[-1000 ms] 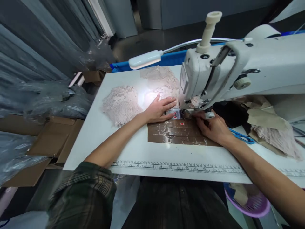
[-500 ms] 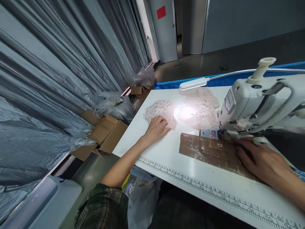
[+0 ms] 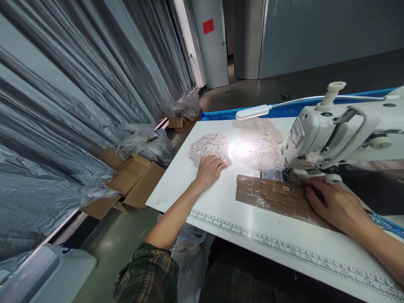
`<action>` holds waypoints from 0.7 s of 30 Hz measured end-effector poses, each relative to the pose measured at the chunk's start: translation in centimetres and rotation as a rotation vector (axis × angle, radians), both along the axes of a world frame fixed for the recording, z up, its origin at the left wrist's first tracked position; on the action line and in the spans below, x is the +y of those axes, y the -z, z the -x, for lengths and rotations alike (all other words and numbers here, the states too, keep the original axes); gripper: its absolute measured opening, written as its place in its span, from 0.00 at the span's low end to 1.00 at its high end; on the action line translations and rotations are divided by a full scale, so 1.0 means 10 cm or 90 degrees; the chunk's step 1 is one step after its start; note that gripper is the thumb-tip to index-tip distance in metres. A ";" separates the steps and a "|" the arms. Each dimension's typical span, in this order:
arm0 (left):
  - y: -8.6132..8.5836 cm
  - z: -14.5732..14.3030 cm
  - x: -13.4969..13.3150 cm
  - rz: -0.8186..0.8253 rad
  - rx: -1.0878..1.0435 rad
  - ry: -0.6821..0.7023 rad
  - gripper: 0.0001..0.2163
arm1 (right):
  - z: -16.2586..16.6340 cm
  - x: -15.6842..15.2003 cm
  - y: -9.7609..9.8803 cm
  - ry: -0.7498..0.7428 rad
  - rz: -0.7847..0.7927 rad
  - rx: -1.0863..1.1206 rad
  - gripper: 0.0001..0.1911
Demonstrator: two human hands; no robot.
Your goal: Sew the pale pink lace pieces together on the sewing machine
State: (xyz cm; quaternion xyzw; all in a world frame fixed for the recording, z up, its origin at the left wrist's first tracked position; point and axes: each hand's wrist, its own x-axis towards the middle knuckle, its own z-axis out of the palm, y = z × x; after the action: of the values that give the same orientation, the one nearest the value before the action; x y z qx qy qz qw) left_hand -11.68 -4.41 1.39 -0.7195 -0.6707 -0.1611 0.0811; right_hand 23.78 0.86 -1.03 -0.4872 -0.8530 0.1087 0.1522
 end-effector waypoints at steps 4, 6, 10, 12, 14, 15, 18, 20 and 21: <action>-0.01 0.10 -0.03 -0.057 -0.036 -0.026 0.11 | 0.02 -0.02 -0.03 0.007 -0.021 -0.003 0.19; -0.01 0.14 -0.04 -0.083 -0.043 -0.048 0.09 | 0.02 0.00 0.01 0.002 -0.032 -0.003 0.20; -0.03 0.16 -0.05 -0.091 -0.049 -0.050 0.08 | 0.02 0.07 0.11 0.037 -0.071 0.024 0.20; -0.07 0.11 -0.06 -0.114 -0.070 -0.051 0.08 | 0.02 0.10 0.14 0.042 -0.084 0.029 0.19; -0.13 0.02 -0.09 -0.127 -0.124 -0.015 0.08 | 0.03 0.10 0.14 0.033 -0.085 0.030 0.19; -0.16 -0.05 -0.11 -0.120 -0.164 0.025 0.09 | 0.04 0.10 0.12 0.028 -0.084 0.037 0.19; -0.23 -0.37 -0.20 0.010 -0.248 0.184 0.09 | 0.07 0.08 0.08 0.012 -0.083 0.054 0.18; -0.25 -0.63 -0.29 0.105 -0.263 0.273 0.10 | 0.09 0.07 0.05 0.022 -0.081 0.066 0.18; -0.25 -0.76 -0.34 0.150 -0.266 0.319 0.10 | 0.09 0.06 0.04 0.027 -0.079 0.069 0.18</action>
State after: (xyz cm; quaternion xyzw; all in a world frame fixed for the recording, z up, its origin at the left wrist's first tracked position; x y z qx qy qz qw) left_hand -4.07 -7.77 3.88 -0.8179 -0.4890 -0.2414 -0.1835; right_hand 22.85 1.49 -1.41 -0.4883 -0.8380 0.0786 0.2305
